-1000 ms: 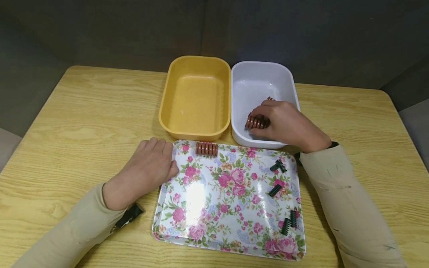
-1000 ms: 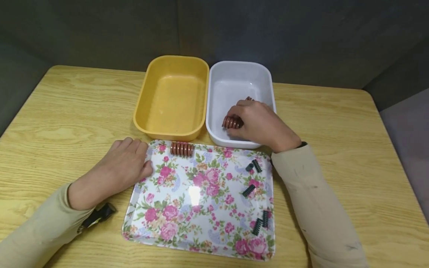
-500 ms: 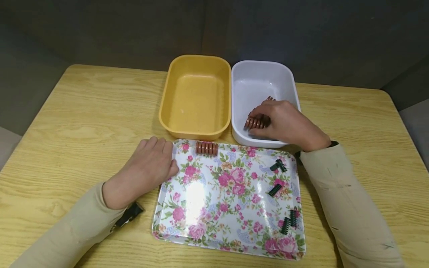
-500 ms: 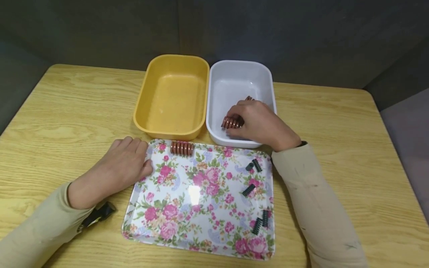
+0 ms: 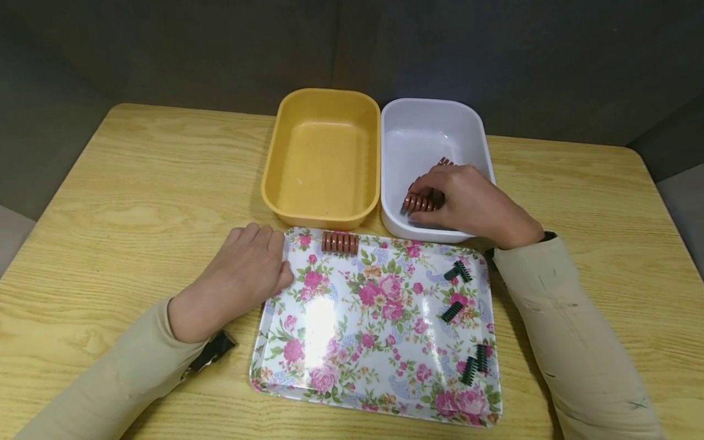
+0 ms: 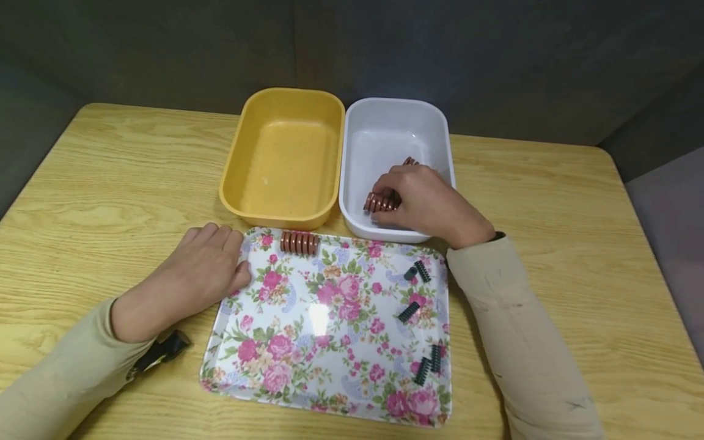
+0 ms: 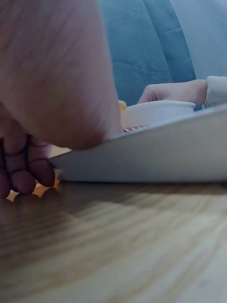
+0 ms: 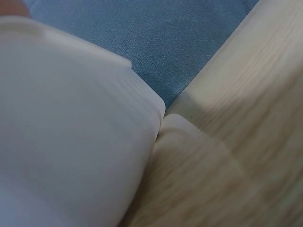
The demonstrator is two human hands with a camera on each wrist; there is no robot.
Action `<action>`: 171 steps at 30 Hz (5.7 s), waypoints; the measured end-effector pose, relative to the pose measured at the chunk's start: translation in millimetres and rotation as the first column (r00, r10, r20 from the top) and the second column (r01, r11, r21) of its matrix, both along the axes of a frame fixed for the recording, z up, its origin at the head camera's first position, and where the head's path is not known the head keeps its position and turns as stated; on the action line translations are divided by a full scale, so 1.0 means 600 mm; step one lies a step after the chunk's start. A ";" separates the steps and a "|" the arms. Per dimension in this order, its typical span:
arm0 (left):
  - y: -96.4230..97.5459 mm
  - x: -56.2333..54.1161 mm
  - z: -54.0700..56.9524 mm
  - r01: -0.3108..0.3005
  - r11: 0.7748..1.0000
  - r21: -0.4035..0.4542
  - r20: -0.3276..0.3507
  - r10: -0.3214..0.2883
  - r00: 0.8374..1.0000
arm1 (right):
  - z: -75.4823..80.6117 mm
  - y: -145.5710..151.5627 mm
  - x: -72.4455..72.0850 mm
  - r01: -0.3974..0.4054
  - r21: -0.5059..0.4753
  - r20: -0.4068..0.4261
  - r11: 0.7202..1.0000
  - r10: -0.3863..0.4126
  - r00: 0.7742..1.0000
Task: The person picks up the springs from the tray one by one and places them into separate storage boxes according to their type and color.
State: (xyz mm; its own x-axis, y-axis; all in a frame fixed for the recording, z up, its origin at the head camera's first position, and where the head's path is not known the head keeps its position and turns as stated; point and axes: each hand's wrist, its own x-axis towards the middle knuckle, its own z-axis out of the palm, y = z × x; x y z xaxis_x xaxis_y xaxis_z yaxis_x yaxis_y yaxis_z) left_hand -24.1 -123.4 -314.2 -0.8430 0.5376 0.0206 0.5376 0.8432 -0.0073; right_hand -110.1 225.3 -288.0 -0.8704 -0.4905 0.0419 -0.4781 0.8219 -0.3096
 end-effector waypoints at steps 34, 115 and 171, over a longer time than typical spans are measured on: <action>0.002 -0.002 -0.005 -0.003 1.000 0.013 0.024 0.002 1.000 | 0.000 0.006 0.002 -0.032 -0.073 -0.107 0.997 0.024 0.994; 0.051 0.001 -0.017 0.009 0.999 -0.034 0.073 -0.007 0.997 | 0.004 -0.113 0.121 -0.386 0.030 -0.184 0.922 0.384 0.905; 0.047 0.007 -0.026 0.077 0.997 0.008 -0.091 -0.076 0.993 | -0.008 -0.116 0.126 -0.398 0.068 -0.217 0.915 0.403 0.889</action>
